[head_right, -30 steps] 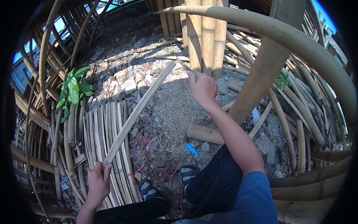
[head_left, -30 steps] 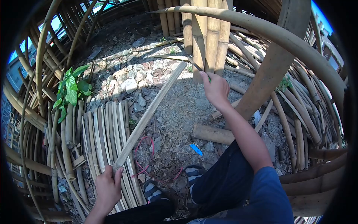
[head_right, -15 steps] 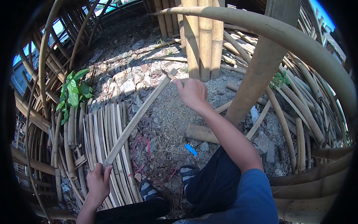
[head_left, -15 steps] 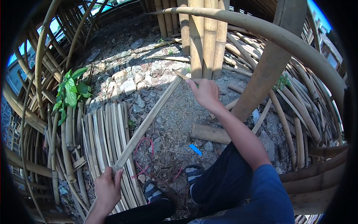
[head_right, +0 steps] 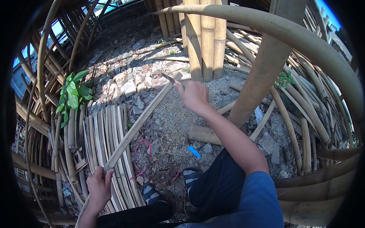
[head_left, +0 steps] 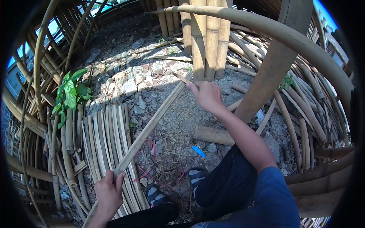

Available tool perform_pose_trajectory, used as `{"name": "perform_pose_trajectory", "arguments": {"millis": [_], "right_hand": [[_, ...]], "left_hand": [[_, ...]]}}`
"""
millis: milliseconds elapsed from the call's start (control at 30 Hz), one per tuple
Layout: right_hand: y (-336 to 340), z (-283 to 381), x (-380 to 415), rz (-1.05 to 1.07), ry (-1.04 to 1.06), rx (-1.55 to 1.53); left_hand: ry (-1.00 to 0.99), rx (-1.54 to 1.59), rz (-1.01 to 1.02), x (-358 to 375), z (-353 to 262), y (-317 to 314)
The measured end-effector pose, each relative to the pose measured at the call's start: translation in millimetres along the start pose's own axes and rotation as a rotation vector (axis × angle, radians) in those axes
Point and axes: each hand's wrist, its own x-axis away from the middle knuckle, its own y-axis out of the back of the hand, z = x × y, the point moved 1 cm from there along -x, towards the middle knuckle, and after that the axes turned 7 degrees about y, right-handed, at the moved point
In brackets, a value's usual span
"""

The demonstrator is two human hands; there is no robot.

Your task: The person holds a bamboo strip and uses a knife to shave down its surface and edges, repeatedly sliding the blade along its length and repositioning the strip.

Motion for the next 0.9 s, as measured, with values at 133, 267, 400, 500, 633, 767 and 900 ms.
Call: {"name": "perform_pose_trajectory", "arguments": {"millis": [133,267,400,500,633,767,900], "right_hand": [[1.8,-18.7,-15.2,-0.005,-0.165,0.066],[7.7,2.1,6.9,0.007,-0.071,-0.006],[1.3,-6.4,10.2,0.065,-0.158,-0.025],[-6.3,-9.7,5.0,-0.091,-0.216,-0.107],[1.0,48.1,45.5,-0.005,-0.032,-0.374],[-27.7,100.9,91.6,0.183,0.361,-0.549],[-40.9,136.3,129.7,0.365,0.464,-0.582]], "left_hand": [[-0.059,-0.052,-0.017,4.2,-0.5,3.9],[0.030,0.055,-0.036,-0.3,8.1,2.2],[0.049,0.090,-0.046,-6.8,3.0,7.6],[0.093,0.108,-0.008,-8.1,12.3,5.7],[0.105,0.163,0.016,-14.1,6.4,6.6],[0.102,0.236,0.063,-19.8,2.3,0.8],[0.092,0.314,0.126,-22.2,-9.1,1.9]]}}
